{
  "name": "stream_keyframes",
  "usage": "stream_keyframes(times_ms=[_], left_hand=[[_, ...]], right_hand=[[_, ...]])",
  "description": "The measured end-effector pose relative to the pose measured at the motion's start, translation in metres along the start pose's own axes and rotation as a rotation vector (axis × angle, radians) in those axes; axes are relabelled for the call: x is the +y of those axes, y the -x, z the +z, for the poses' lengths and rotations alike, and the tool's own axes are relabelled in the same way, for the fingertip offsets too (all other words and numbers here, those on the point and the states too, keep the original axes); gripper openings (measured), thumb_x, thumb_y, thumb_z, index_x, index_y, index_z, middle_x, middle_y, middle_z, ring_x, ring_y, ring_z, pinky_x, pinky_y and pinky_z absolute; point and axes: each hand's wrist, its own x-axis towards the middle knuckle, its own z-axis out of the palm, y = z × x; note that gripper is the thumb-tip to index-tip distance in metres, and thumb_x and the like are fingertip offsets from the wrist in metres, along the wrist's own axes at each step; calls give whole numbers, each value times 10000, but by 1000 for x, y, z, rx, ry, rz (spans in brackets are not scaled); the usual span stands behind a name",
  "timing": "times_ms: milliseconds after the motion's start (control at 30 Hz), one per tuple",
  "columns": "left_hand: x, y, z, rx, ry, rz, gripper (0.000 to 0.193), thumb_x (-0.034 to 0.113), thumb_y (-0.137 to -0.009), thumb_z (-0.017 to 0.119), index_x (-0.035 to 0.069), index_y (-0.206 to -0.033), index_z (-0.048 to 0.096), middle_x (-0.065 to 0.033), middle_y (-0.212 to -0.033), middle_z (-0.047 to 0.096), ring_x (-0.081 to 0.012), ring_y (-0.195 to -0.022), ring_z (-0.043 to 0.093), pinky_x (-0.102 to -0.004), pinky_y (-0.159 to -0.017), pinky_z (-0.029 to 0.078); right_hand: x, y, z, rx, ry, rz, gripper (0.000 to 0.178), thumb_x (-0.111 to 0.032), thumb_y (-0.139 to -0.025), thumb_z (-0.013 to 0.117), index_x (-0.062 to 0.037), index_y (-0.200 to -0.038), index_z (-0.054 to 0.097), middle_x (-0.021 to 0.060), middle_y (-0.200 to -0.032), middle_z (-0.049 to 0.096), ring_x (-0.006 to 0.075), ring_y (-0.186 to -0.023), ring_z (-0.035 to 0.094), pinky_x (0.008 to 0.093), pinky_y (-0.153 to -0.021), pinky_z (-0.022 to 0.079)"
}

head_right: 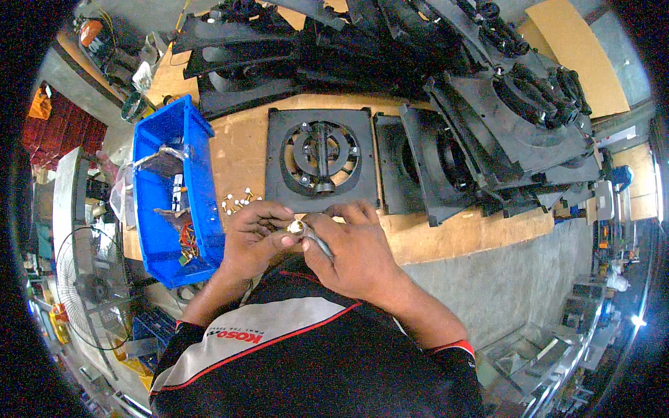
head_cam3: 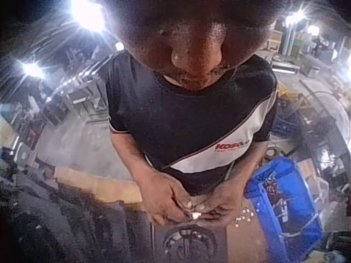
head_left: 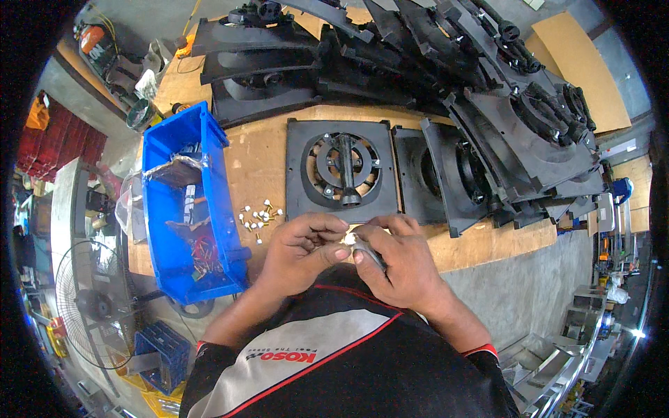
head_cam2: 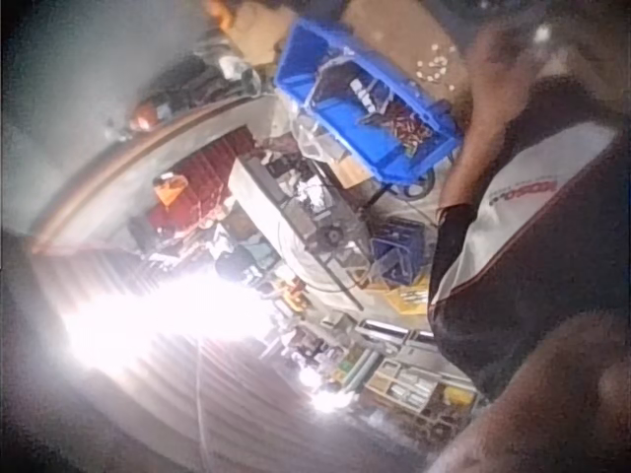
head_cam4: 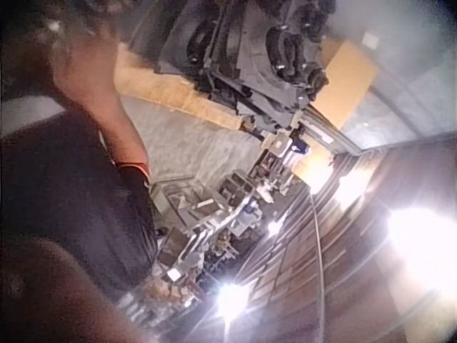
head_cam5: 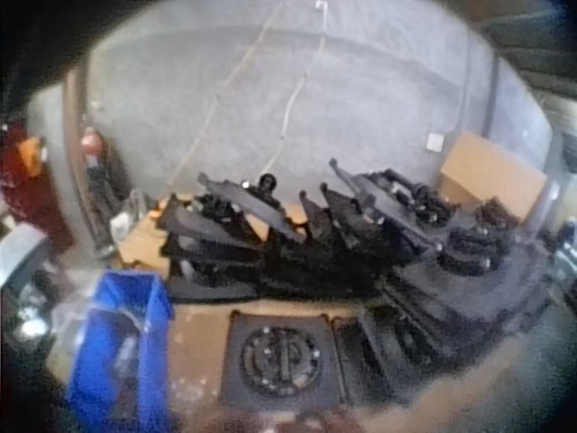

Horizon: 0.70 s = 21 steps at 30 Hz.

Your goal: The person repeatedly picks small white and gold-colored components from a blue bin and a workbench, then joins them by hand. The person places the assembled units onto a black fan-like frame on the table. The person continues this cycle throughout the clip.

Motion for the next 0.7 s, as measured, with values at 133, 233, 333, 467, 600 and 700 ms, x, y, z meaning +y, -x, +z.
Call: stream_keyframes(times_ms=[133,233,333,467,600,700], left_hand=[[8,-3,3,63,-390,82,244,89,-833,797,0,-1030,683,-96,-976,728,-157,-897,697,-291,-780,557],[13,-7,4,81,-667,201,203,95,-804,806,25,-969,711,-115,-931,733,-192,-835,716,-303,-739,562],[14,-8,6,45,-891,283,195,96,-793,797,47,-966,720,-128,-931,729,-252,-816,719,-331,-723,566],[9,-7,5,-17,-983,351,178,97,-802,774,45,-963,716,-118,-936,725,-287,-824,714,-365,-725,573],[9,-6,7,-67,-992,392,157,98,-827,749,34,-963,702,-117,-919,714,-260,-825,712,-350,-728,570],[17,-7,9,-57,-718,223,167,142,-904,702,12,-1005,678,-104,-876,701,-216,-802,704,-323,-719,563]], right_hand=[[4,4,1,-17,-61,65,255,-181,-871,611,-4,-1054,630,178,-944,663,386,-908,616,463,-827,440],[4,3,1,-30,-102,83,238,-155,-857,604,2,-1036,622,173,-936,662,385,-890,619,463,-808,447],[5,4,2,-27,-132,122,214,-151,-871,609,5,-1016,625,165,-924,664,379,-871,623,454,-795,454],[6,3,7,-15,-177,168,180,-162,-908,627,3,-978,636,157,-901,667,365,-845,630,445,-775,461],[9,2,8,-8,-223,179,175,-176,-922,642,-4,-955,651,152,-887,668,354,-842,635,437,-776,468],[8,4,4,36,-216,117,171,-179,-912,655,-13,-954,663,145,-904,669,345,-882,636,435,-807,467]])
